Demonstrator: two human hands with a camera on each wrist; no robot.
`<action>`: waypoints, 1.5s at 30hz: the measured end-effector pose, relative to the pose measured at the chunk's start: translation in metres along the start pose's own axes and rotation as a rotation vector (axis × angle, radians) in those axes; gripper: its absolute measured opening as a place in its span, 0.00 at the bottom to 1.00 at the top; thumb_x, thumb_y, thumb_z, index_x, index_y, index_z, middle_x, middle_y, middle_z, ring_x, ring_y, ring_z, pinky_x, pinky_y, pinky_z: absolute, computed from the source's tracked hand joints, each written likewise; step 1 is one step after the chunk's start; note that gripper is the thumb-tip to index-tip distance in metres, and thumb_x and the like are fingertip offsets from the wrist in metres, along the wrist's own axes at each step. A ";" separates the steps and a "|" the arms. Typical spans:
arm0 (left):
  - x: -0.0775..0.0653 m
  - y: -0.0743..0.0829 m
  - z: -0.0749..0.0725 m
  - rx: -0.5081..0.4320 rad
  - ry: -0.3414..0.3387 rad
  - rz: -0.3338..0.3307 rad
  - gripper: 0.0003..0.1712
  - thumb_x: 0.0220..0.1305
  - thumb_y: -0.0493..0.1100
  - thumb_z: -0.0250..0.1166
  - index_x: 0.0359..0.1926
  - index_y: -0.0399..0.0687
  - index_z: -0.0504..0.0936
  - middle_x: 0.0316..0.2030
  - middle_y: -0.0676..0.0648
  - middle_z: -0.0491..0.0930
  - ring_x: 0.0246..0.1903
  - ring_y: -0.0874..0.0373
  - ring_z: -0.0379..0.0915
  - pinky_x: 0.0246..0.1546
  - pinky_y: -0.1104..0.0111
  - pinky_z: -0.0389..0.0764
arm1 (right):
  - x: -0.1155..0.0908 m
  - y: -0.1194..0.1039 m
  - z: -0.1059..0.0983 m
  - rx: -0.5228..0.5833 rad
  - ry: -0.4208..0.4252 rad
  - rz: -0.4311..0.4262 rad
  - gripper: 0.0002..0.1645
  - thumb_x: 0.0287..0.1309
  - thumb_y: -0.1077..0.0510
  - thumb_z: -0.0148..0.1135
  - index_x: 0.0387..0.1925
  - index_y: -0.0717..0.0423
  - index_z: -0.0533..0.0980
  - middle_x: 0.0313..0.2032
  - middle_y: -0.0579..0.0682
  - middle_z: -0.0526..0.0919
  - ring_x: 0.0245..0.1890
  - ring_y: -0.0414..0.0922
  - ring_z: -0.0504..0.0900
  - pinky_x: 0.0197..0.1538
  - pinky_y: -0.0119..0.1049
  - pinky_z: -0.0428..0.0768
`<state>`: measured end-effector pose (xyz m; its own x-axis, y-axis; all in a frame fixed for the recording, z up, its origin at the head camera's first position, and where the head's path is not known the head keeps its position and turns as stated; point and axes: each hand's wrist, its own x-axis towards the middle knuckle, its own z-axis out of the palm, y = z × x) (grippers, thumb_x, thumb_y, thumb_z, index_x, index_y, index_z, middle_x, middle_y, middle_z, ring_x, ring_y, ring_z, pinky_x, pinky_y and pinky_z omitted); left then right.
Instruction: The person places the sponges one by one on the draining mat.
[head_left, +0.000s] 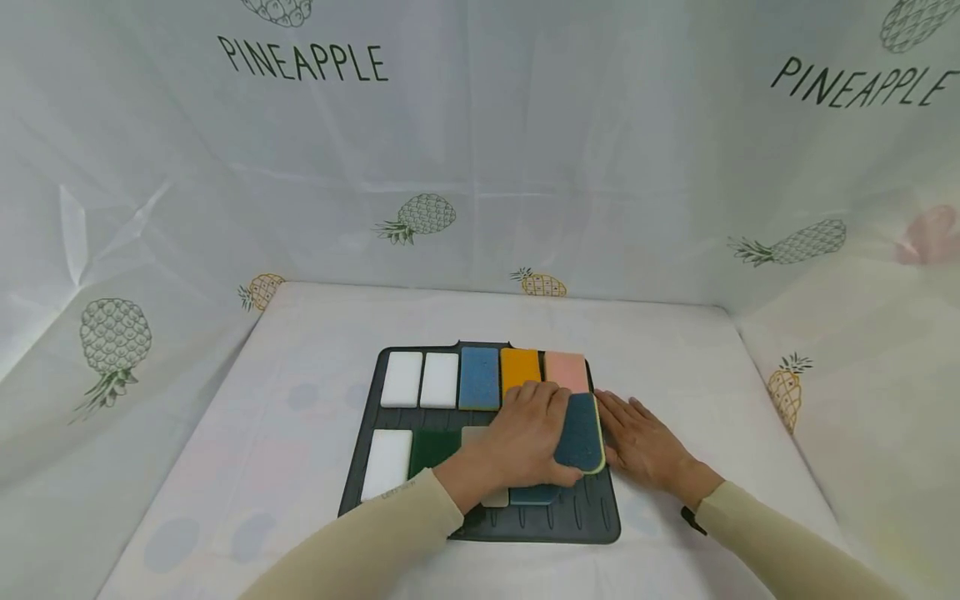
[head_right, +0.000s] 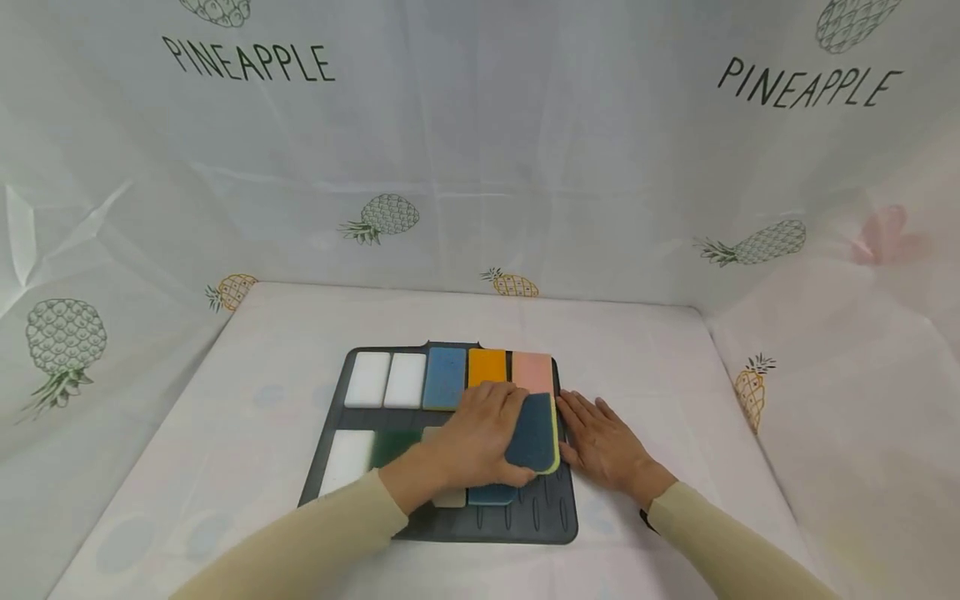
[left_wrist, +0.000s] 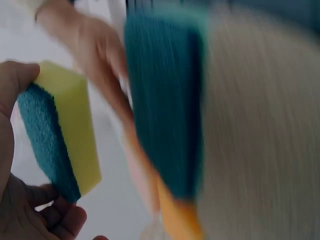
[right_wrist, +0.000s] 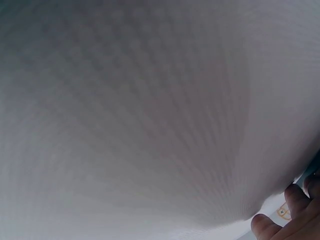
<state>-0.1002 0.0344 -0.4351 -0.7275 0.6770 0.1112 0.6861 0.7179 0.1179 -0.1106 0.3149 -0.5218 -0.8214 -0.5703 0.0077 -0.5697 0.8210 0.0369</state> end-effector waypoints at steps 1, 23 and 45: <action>0.001 0.008 0.003 -0.001 -0.006 0.003 0.64 0.54 0.81 0.68 0.76 0.42 0.65 0.69 0.43 0.71 0.64 0.49 0.68 0.66 0.55 0.75 | 0.000 0.000 -0.001 -0.003 0.004 -0.011 0.44 0.77 0.41 0.57 0.79 0.65 0.61 0.80 0.62 0.62 0.78 0.61 0.65 0.76 0.63 0.67; 0.000 0.033 0.052 0.150 -0.096 -0.036 0.65 0.53 0.85 0.65 0.79 0.48 0.66 0.69 0.46 0.71 0.65 0.52 0.69 0.69 0.56 0.74 | 0.007 0.000 -0.005 0.026 0.003 -0.015 0.42 0.78 0.43 0.57 0.79 0.65 0.61 0.79 0.61 0.64 0.78 0.60 0.65 0.76 0.63 0.67; 0.005 0.027 0.055 0.093 -0.103 -0.004 0.63 0.57 0.85 0.62 0.80 0.50 0.66 0.73 0.49 0.71 0.71 0.56 0.70 0.75 0.54 0.70 | 0.007 0.006 -0.007 0.151 0.014 0.041 0.35 0.79 0.55 0.53 0.79 0.65 0.62 0.79 0.60 0.64 0.78 0.61 0.64 0.77 0.63 0.63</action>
<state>-0.0853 0.0657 -0.4858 -0.7295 0.6839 0.0084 0.6839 0.7292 0.0254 -0.1197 0.3152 -0.5143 -0.8442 -0.5357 0.0198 -0.5342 0.8376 -0.1146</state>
